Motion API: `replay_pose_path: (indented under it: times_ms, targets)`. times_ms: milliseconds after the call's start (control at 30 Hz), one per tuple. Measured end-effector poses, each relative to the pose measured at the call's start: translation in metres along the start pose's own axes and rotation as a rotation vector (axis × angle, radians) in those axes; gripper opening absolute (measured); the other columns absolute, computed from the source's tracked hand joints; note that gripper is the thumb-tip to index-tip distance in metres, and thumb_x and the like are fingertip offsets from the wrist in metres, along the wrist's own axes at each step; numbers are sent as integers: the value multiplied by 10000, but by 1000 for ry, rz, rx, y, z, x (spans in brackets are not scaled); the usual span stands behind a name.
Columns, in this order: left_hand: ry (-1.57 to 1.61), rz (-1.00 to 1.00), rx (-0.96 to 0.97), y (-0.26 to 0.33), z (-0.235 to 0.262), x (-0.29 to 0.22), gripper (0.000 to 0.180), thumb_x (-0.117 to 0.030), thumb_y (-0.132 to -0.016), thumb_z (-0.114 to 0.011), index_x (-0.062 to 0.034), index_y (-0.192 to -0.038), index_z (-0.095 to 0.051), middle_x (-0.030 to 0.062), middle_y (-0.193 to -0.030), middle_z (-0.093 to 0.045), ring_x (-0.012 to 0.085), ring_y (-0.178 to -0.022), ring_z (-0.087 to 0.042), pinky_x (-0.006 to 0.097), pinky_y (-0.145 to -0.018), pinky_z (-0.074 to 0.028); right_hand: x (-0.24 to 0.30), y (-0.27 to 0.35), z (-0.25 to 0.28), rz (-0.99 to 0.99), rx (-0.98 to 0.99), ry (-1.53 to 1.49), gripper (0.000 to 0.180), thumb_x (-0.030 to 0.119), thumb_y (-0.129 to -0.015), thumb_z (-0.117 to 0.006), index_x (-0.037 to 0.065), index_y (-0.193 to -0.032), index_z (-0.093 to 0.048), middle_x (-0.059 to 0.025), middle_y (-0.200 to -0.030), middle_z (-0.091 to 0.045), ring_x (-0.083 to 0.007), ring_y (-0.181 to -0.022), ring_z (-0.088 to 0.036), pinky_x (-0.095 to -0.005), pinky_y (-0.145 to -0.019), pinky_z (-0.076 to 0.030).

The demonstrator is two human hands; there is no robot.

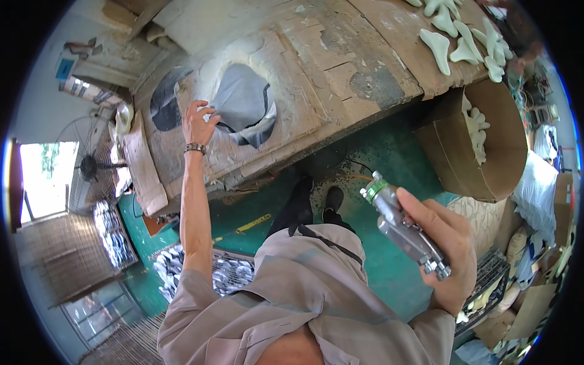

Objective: Applying adhesive and organizing foam pieces for shoe or garment assembly at a factory workbench.

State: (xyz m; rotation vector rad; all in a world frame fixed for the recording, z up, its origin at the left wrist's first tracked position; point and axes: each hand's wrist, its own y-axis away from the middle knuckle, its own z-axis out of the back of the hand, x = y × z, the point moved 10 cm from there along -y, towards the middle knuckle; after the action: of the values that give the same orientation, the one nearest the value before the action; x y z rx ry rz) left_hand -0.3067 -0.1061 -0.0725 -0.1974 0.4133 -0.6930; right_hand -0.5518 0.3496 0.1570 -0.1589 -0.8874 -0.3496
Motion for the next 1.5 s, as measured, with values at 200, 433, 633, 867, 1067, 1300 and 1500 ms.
replay_pose_path:
  times_ms: [200,433,633,867,1067,1300,1500]
  targets:
    - [-83,-282,61,-138,29,-103,188,-266,-732,-771,-146,-877,-779,72,-1092,-663,297,-1080,-623,423,-926,-502,-23,-11,-13,-139,-54,-115,605,-11,-757,-716,-6,-1355,-617,-170,-905,-655,-259,-761,-644,-313,-708,-488]
    - [-33,-454,-227,-238,8,-204,178,-304,-787,-747,-167,-894,-785,81,-1065,-649,296,-1042,-622,442,-919,-500,-38,-23,-32,-216,-98,-82,668,-54,-746,-716,15,-1398,-588,-170,-918,-659,-280,-750,-646,-317,-695,-498]
    - [56,-217,336,-190,-216,-148,506,-308,-905,-660,-78,-1349,-584,199,-1260,-625,361,-1184,-594,478,-1008,-468,-27,-34,-40,-198,-123,-99,664,-38,-742,-724,6,-1391,-591,-163,-899,-656,-284,-732,-641,-319,-681,-497]
    - [234,-183,301,-67,-136,-109,739,-411,-891,-702,16,-1447,-467,267,-1473,-486,418,-1368,-460,474,-1130,-382,-25,-28,-38,-212,-20,-208,754,88,-657,-655,-31,-1397,-573,-179,-881,-647,-336,-762,-656,-334,-712,-514]
    - [80,258,30,92,-4,23,662,-280,-843,-796,-22,-1395,-537,249,-1424,-533,407,-1318,-504,454,-1090,-417,-14,-21,-35,-29,88,-164,733,165,-668,-733,-17,-1367,-608,-131,-834,-665,-282,-715,-666,-337,-670,-521]
    - [256,711,339,339,-66,100,360,-244,-843,-800,-65,-1146,-725,122,-982,-754,221,-895,-728,336,-818,-566,-8,0,-15,-8,-125,-22,643,136,-692,-791,21,-1313,-667,-75,-742,-617,-212,-639,-628,-306,-598,-488]
    - [287,869,585,484,-132,108,316,-283,-842,-787,-106,-1102,-763,115,-944,-764,229,-896,-733,345,-816,-564,34,-4,-31,71,-89,16,596,115,-728,-733,-16,-1305,-657,-117,-783,-625,-220,-687,-626,-300,-638,-473]
